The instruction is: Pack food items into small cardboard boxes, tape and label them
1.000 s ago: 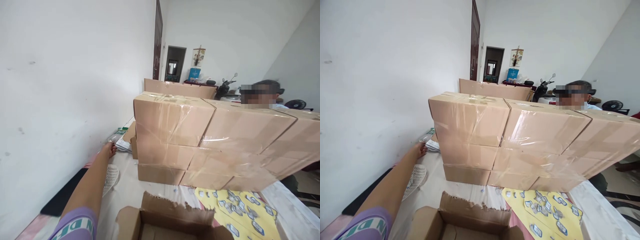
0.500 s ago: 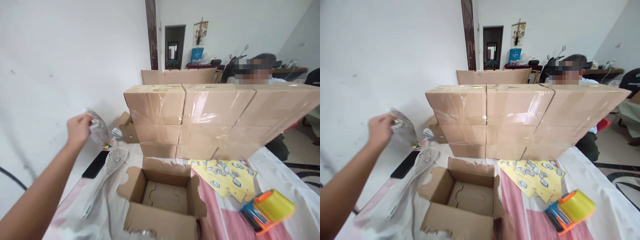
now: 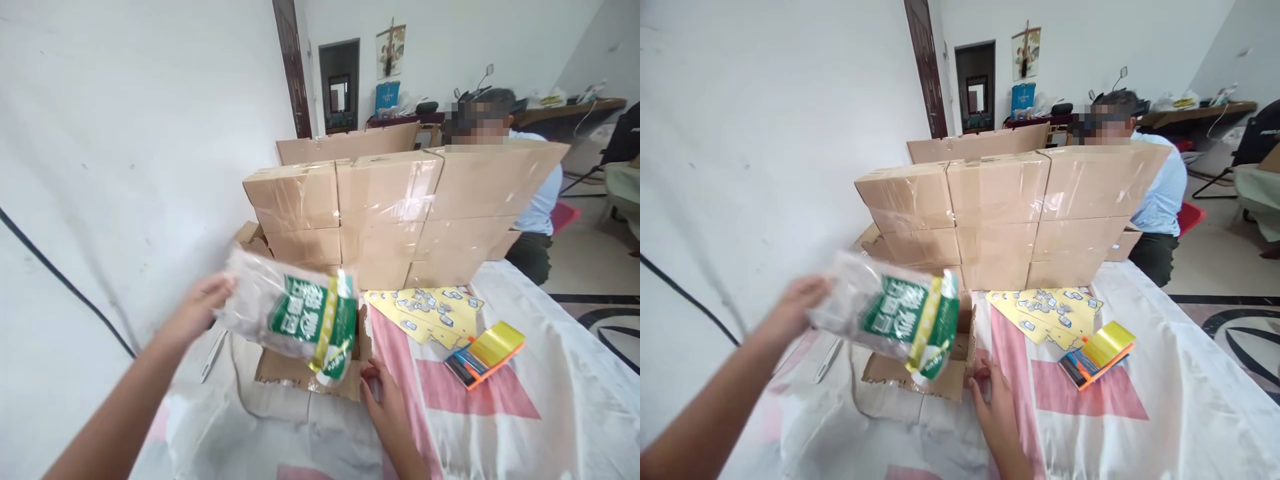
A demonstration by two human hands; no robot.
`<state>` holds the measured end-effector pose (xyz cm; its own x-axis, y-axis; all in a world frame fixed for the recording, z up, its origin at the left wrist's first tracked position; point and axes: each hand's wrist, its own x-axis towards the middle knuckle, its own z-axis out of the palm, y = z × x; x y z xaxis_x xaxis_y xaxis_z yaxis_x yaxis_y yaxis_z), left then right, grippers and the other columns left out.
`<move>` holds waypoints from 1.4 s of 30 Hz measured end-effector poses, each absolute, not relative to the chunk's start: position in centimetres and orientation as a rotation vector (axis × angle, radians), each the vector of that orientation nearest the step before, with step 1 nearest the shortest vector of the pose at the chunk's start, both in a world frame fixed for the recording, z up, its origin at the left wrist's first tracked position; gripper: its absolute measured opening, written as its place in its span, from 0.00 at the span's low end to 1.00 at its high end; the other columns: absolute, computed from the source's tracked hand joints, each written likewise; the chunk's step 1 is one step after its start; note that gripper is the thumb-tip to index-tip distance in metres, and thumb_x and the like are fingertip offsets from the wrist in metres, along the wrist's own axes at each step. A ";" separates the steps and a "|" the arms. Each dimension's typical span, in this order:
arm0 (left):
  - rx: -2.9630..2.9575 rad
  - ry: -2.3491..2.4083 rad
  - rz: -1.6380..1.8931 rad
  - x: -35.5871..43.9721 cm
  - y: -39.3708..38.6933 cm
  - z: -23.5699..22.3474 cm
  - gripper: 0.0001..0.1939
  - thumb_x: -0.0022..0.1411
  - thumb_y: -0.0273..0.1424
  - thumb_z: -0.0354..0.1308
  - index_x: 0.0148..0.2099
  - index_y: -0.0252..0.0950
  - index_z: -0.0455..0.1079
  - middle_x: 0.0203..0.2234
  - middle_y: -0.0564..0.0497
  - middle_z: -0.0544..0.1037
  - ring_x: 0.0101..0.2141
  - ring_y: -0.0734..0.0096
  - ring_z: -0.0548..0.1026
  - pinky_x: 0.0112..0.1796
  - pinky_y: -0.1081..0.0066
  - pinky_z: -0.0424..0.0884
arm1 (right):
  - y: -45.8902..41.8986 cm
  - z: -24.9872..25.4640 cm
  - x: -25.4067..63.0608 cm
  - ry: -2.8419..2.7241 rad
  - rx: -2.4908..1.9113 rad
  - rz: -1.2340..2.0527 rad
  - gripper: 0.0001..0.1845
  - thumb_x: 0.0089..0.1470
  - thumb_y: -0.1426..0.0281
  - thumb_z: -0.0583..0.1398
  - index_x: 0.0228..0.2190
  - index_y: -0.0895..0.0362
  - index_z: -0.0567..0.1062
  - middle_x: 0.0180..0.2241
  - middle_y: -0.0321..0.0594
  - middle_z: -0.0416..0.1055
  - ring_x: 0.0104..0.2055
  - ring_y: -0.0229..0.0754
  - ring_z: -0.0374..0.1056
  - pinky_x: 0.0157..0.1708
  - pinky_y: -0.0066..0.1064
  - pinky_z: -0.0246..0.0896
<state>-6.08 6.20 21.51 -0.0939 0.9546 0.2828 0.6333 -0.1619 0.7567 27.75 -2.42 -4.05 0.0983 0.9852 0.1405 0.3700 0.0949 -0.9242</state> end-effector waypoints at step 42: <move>2.270 1.458 0.050 5.9 7.2 11.6 0.30 0.61 0.58 0.58 0.54 0.41 0.72 0.50 0.45 0.76 0.49 0.51 0.76 0.47 0.61 0.70 | -1.7 -5.6 27.7 -1.406 -1.364 0.886 0.22 0.63 0.61 0.58 0.55 0.55 0.69 0.45 0.46 0.77 0.47 0.50 0.75 0.49 0.42 0.71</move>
<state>5.89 7.21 11.64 0.4437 0.8731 -0.2021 0.8571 -0.3476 0.3803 27.68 -1.72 -5.64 0.0753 0.9870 0.1423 0.2973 0.1140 -0.9480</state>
